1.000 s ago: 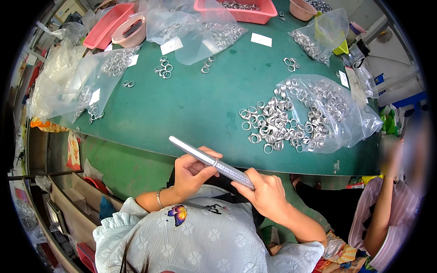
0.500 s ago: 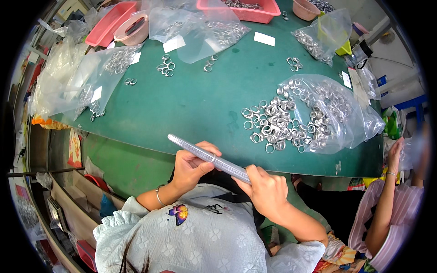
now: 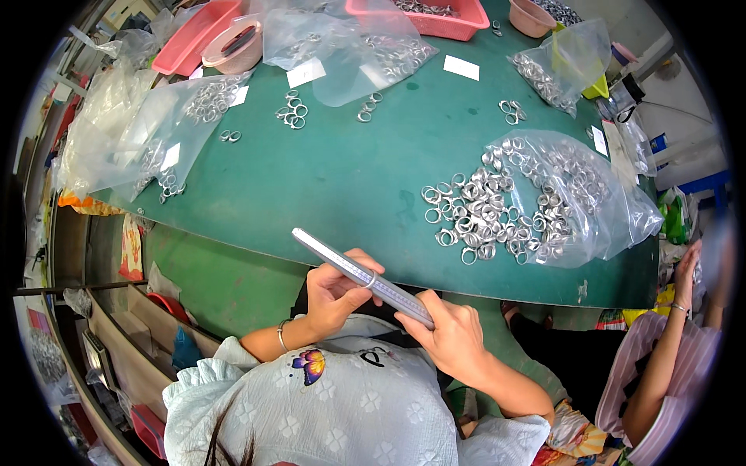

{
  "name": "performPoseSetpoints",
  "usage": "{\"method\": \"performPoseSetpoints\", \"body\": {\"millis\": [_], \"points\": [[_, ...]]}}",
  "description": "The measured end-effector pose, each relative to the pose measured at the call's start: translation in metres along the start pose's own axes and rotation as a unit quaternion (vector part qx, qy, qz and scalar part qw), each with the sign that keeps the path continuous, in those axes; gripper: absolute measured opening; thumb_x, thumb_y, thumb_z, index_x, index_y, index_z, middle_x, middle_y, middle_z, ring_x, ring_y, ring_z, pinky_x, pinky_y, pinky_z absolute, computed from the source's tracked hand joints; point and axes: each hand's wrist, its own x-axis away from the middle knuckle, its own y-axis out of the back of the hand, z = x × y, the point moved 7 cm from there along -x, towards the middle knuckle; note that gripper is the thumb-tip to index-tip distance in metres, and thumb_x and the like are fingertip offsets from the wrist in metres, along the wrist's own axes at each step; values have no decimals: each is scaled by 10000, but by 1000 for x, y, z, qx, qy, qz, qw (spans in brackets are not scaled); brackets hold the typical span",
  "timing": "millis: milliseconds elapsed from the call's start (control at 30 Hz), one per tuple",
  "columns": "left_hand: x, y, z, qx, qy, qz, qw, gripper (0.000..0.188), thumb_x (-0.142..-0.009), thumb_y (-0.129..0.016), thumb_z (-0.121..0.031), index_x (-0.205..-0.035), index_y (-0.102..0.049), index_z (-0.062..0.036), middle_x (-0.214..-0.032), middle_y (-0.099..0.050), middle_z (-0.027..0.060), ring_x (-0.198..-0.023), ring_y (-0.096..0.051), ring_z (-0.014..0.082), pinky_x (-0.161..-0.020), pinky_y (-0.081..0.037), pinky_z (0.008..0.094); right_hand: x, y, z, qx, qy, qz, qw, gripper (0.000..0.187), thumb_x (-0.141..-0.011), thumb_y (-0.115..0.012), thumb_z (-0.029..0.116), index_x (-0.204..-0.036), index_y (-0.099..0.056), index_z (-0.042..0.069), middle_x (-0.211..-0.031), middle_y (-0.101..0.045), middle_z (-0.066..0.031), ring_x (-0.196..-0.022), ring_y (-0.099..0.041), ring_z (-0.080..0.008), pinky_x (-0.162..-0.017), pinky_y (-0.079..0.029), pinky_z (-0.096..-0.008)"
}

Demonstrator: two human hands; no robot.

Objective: The person uses a metal rod to thread small metal rings, then places the assembled keychains into clear plastic bags. They repeatedly pick up rings, thread them onto the rod, and transfer the finished items into packaging.

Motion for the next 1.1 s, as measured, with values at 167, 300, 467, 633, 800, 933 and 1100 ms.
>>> {"method": "performPoseSetpoints", "body": {"millis": [167,300,467,633,800,933,1100], "points": [[-5,1,-5,-31,10,48,998,189,-851,-584,0,-1020,-572,84,-959,-538,99,-726,-548,130,-644,-497,251,-1,-2,-8,-24,-23,51,998,241,-781,-693,226,-788,-535,44,-588,-572,-136,-508,-573,-319,-454,-430,-391],[-4,0,-1,-15,61,11,998,207,-866,-571,-15,-1051,-566,79,-959,-528,80,-766,-535,119,-639,-486,246,-5,1,-10,26,-7,25,999,248,-779,-695,230,-772,-532,44,-575,-566,-133,-503,-570,-317,-448,-428,-394],[-10,2,-4,-23,75,35,996,290,-857,-588,-31,-1122,-540,76,-952,-531,85,-804,-544,132,-678,-472,249,-5,9,0,91,26,-32,995,235,-785,-690,217,-785,-537,39,-602,-574,-134,-510,-571,-327,-449,-428,-398],[3,1,18,78,27,-70,994,337,-866,-607,-110,-1143,-526,63,-953,-564,84,-883,-532,138,-798,-437,290,-7,6,3,4,24,-15,1000,224,-794,-679,192,-842,-538,25,-699,-591,-153,-557,-579,-337,-476,-437,-388],[-4,-1,18,28,25,-69,997,328,-875,-602,-136,-1122,-529,66,-985,-577,111,-940,-563,173,-845,-459,314,-3,-1,0,24,27,-57,998,219,-804,-665,180,-887,-535,26,-717,-593,-150,-560,-588,-334,-478,-447,-384],[-8,6,7,7,40,-14,999,324,-840,-625,-52,-1120,-524,77,-1018,-585,136,-960,-588,203,-855,-485,327,1,1,5,118,55,-89,987,243,-799,-668,198,-929,-543,35,-722,-605,-128,-528,-592,-321,-448,-453,-387],[-17,18,-25,-62,-58,-97,992,452,-766,-713,-83,-1157,-529,46,-1151,-519,179,-1090,-514,248,-924,-428,384,1,5,10,197,68,-92,974,263,-793,-669,222,-948,-555,43,-715,-607,-104,-500,-590,-288,-411,-442,-372]]}}
